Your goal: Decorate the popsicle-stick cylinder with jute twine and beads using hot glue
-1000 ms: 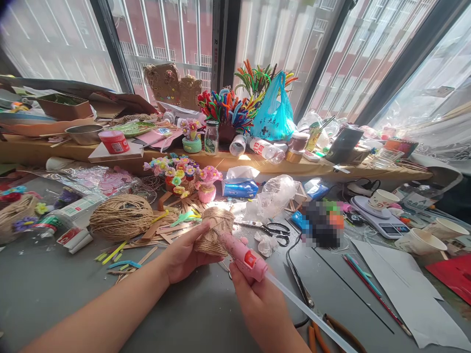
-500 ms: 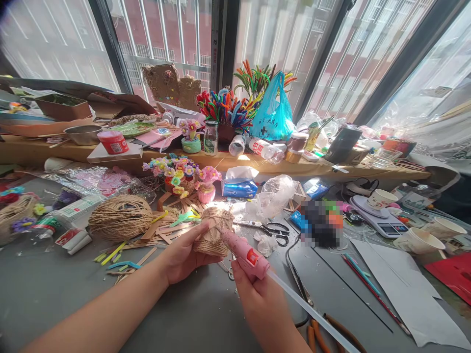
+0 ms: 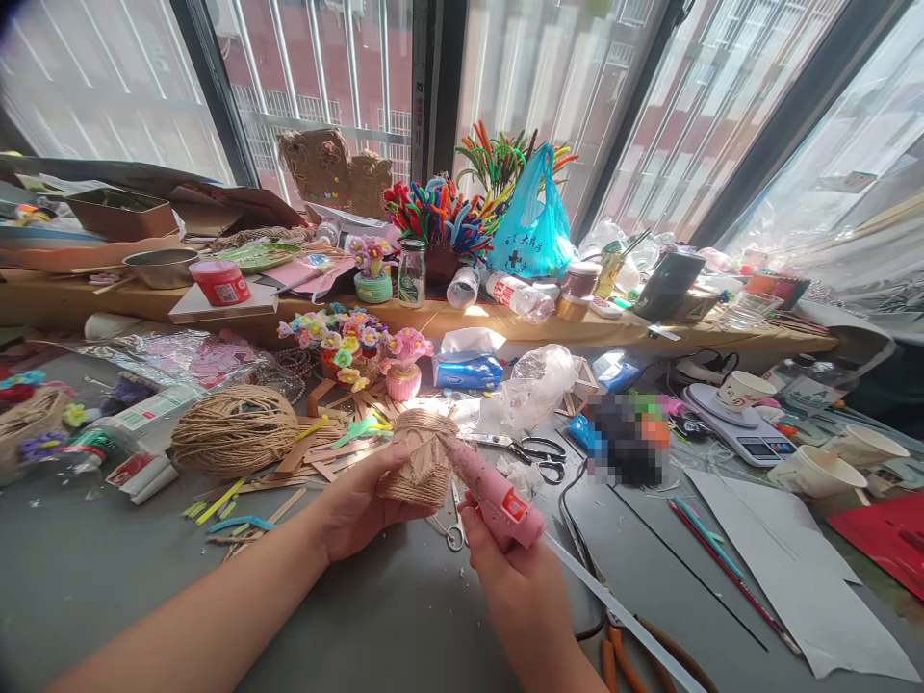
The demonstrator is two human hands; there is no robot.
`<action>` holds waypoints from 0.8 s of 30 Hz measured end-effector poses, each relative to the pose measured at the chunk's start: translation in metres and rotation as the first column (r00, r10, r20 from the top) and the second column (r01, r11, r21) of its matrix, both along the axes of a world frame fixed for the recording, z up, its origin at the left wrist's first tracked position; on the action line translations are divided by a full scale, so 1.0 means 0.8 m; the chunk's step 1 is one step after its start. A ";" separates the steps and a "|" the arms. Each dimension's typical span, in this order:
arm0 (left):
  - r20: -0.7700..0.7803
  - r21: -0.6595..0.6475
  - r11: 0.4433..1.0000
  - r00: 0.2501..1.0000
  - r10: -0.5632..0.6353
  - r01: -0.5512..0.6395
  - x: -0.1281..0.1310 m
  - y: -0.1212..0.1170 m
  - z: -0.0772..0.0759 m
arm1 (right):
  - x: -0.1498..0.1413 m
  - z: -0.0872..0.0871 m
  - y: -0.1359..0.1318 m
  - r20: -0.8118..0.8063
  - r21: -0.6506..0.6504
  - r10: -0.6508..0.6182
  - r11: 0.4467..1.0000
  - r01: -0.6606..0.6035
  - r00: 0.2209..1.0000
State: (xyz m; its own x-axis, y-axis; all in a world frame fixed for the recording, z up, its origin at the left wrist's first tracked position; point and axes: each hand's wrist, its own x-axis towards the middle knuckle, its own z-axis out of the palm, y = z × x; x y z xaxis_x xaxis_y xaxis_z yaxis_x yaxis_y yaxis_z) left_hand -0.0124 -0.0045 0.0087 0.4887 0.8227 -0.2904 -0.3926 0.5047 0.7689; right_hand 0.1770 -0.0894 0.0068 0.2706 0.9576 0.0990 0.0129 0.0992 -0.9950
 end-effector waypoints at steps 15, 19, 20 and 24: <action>0.010 0.135 0.987 0.996 -0.090 0.088 0.002 -0.006 0.013 | -0.009 -0.008 0.020 -0.538 0.018 0.077 0.997 -0.080 0.840; 0.050 0.163 0.979 0.989 -0.136 0.126 0.000 -0.006 0.013 | -0.008 -0.020 0.018 -0.511 -0.005 0.086 0.995 -0.102 0.855; 0.061 0.166 0.978 0.989 -0.136 0.125 0.000 -0.006 0.013 | -0.008 -0.022 0.018 -0.502 -0.008 0.084 0.995 -0.102 0.861; 0.064 0.169 0.980 0.991 -0.120 0.108 0.001 -0.006 0.011 | -0.012 -0.019 0.016 -0.474 0.014 0.078 0.997 -0.082 0.877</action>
